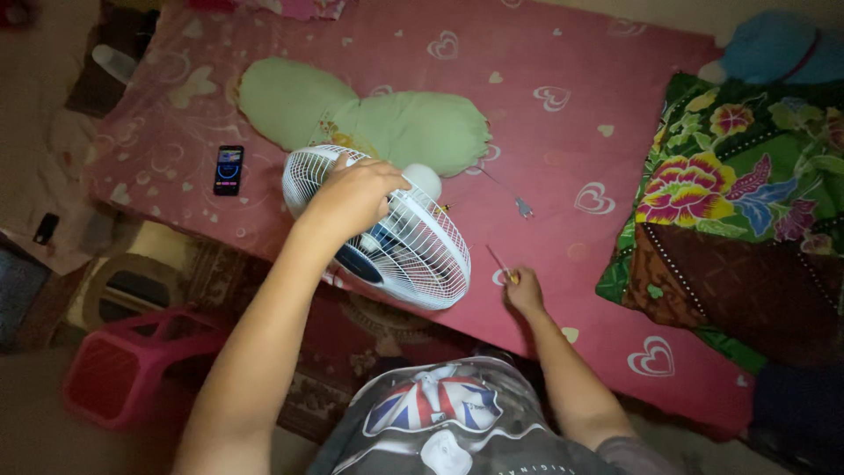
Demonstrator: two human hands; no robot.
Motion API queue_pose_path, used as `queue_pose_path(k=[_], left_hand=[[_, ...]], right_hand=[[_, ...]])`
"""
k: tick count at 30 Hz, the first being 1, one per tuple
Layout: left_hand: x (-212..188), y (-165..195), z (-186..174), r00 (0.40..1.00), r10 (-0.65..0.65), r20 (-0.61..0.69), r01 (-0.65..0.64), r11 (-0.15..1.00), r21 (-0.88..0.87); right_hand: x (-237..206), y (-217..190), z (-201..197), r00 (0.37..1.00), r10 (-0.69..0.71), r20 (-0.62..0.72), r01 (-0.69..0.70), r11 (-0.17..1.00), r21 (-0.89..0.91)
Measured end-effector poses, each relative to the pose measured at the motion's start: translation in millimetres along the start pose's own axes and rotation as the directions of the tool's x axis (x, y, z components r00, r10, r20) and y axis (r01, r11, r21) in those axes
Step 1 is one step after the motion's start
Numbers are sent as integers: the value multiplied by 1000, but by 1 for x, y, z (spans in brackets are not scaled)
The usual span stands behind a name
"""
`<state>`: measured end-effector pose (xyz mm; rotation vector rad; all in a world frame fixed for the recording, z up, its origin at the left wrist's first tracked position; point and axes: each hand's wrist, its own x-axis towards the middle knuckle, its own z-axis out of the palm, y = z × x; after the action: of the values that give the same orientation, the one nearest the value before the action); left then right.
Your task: The person disassembles a table fan on a bed. They use a screwdriver to loosen the front grille, remove the grille cover, unscrew the blade cap, take off the blue fan blades, and set the blades and grille aside on the bed while working on the rear housing.
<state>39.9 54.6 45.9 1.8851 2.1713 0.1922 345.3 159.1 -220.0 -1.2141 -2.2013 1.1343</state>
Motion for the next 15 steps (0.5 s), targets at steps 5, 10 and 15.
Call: queue_pose_path(k=[5,10,15], left_hand=[[-5,-11,2,995,20,-99,-26,998,-64],[-7,-18,4,985,80,-150,-101,985,-140],[-10,-21,10,970,96,-223,-139,972,-188]], right_hand=[[14,-59,-16,988,52,143,-120,846,520],[5,-149,-49,936,-351,-4,336,895,295],[-1,-171,-47,948,-317,-29,314,918,240]])
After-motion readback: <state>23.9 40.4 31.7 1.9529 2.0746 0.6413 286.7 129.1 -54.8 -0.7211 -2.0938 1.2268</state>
